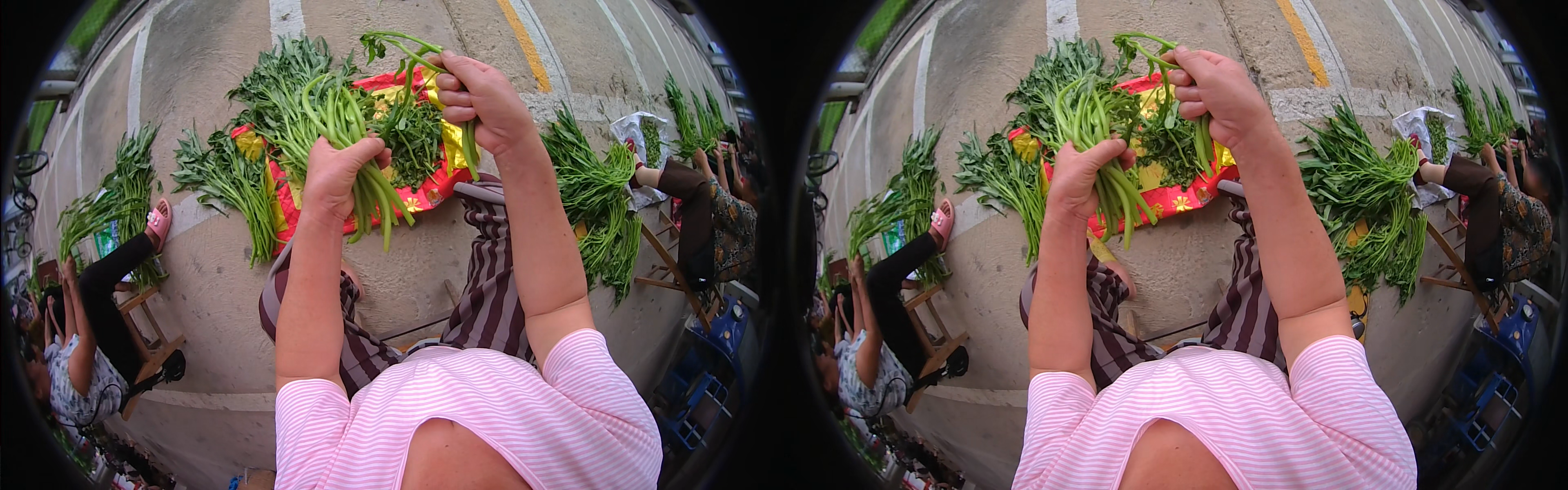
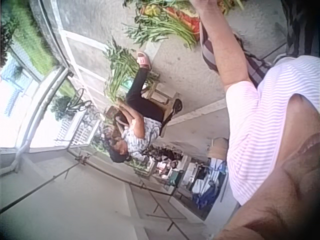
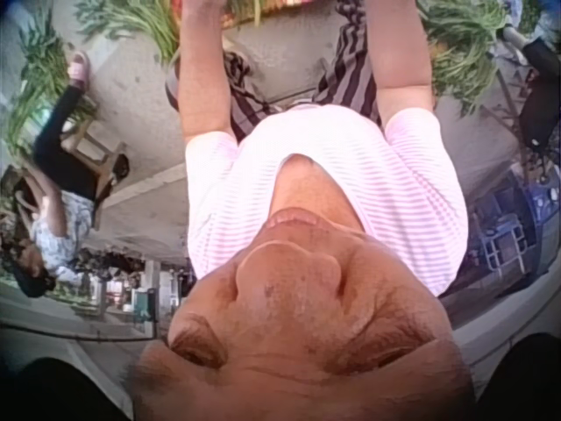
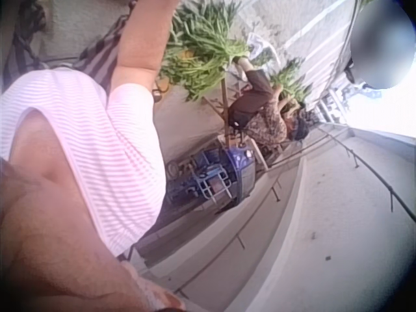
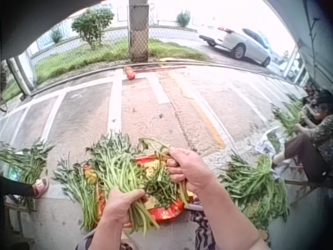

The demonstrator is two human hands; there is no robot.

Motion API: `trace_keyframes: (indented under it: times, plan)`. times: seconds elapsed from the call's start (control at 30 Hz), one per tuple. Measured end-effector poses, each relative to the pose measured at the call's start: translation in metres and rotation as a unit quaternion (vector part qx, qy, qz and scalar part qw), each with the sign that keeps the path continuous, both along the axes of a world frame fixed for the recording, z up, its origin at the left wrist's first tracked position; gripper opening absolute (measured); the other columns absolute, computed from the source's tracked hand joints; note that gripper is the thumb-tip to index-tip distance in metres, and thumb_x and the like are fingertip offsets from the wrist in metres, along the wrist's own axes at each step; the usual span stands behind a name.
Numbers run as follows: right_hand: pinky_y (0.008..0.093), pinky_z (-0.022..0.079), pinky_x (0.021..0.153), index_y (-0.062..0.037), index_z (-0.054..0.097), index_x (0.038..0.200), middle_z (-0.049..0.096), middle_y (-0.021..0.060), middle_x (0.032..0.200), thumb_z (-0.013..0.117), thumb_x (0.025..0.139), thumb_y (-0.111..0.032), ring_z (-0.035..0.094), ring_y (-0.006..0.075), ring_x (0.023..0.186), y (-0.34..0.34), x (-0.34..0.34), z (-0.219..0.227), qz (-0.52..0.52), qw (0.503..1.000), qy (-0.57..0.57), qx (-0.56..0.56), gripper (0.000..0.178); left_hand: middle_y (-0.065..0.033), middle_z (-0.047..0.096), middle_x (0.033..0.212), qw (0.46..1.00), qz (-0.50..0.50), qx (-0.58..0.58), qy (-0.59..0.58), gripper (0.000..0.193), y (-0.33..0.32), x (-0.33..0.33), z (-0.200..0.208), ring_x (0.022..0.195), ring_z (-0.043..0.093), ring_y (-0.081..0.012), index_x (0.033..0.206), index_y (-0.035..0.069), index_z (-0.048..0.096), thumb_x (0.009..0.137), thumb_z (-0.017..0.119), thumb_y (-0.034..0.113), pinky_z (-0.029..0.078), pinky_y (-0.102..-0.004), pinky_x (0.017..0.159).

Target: The person picks leaves and small stems from bunches of green vegetables by hand and places them into a pile on a mat on the ground.

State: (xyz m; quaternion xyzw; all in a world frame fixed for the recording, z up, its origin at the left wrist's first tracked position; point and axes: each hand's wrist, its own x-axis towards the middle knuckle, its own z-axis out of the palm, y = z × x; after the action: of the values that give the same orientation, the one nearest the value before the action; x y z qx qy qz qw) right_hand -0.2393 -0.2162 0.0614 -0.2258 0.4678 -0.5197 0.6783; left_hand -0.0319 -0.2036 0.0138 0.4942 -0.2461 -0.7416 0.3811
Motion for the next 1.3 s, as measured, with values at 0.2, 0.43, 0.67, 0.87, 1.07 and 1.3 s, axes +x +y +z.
trace_keyframes:
  times: [0.2, 0.43, 0.67, 0.87, 1.07, 1.3]
  plan:
    - [0.0134, 0.025, 0.041, 0.0021, 0.056, 0.112, 0.043, -0.0051, 0.073, 0.050, 0.101, -0.022, 0.031, -0.0011, 0.053, 0.000, -0.001, -0.002, 0.006, 1.000, 0.018, 0.002, 0.028, -0.0091, 0.064, 0.069, 0.999, 0.003, -0.028, -0.021, 0.012, -0.002, 0.002, -0.003, 0.058, 0.063, -0.0175, 0.084, -0.002, 0.061, 0.075, 0.068, 0.000, 0.053, -0.0283, 0.055]
    - [0.0133, 0.025, 0.041, 0.0028, 0.057, 0.111, 0.042, -0.0055, 0.073, 0.049, 0.101, -0.023, 0.032, -0.0012, 0.053, 0.001, -0.003, -0.005, 0.019, 1.000, 0.016, -0.006, 0.028, -0.0087, 0.065, 0.071, 0.998, 0.030, -0.041, -0.033, 0.012, -0.006, 0.008, -0.008, 0.060, 0.065, -0.0193, 0.087, 0.000, 0.062, 0.078, 0.069, 0.003, 0.054, -0.0295, 0.057]
    - [0.0144, 0.025, 0.041, 0.0019, 0.056, 0.108, 0.043, -0.0045, 0.073, 0.050, 0.100, -0.022, 0.033, -0.0004, 0.053, 0.002, 0.000, -0.004, 0.020, 1.000, 0.013, 0.000, 0.026, -0.0102, 0.065, 0.072, 0.996, 0.087, -0.013, 0.005, 0.012, -0.008, 0.012, -0.009, 0.060, 0.064, -0.0208, 0.089, -0.002, 0.061, 0.078, 0.067, -0.001, 0.057, -0.0325, 0.060]
    - [0.0138, 0.025, 0.042, 0.0016, 0.056, 0.109, 0.039, -0.0057, 0.073, 0.051, 0.100, -0.021, 0.032, -0.0015, 0.055, 0.000, -0.012, 0.000, -0.030, 0.999, -0.012, -0.018, 0.025, -0.0116, 0.067, 0.084, 0.996, 0.075, -0.010, 0.044, 0.014, -0.013, 0.019, -0.013, 0.072, 0.066, -0.0204, 0.094, -0.004, 0.062, 0.081, 0.067, 0.000, 0.058, -0.0326, 0.068]
    - [0.0153, 0.027, 0.044, 0.0022, 0.054, 0.109, 0.041, -0.0043, 0.075, 0.057, 0.097, -0.018, 0.032, -0.0002, 0.057, 0.001, -0.017, -0.001, -0.050, 0.999, -0.008, -0.015, 0.024, -0.0135, 0.069, 0.086, 0.996, -0.010, -0.006, 0.085, 0.023, -0.005, 0.001, 0.001, 0.076, 0.068, -0.0219, 0.100, -0.003, 0.063, 0.085, 0.072, 0.012, 0.058, -0.0357, 0.067]
    - [0.0177, 0.036, 0.051, 0.0026, 0.055, 0.110, 0.053, -0.0001, 0.080, 0.056, 0.095, -0.013, 0.044, 0.0034, 0.064, 0.003, -0.005, -0.001, -0.029, 0.999, 0.040, -0.016, 0.021, -0.0108, 0.068, 0.091, 0.992, -0.020, 0.009, 0.128, 0.022, -0.003, -0.004, -0.012, 0.079, 0.068, -0.0216, 0.106, -0.001, 0.061, 0.089, 0.066, 0.011, 0.058, -0.0354, 0.069]
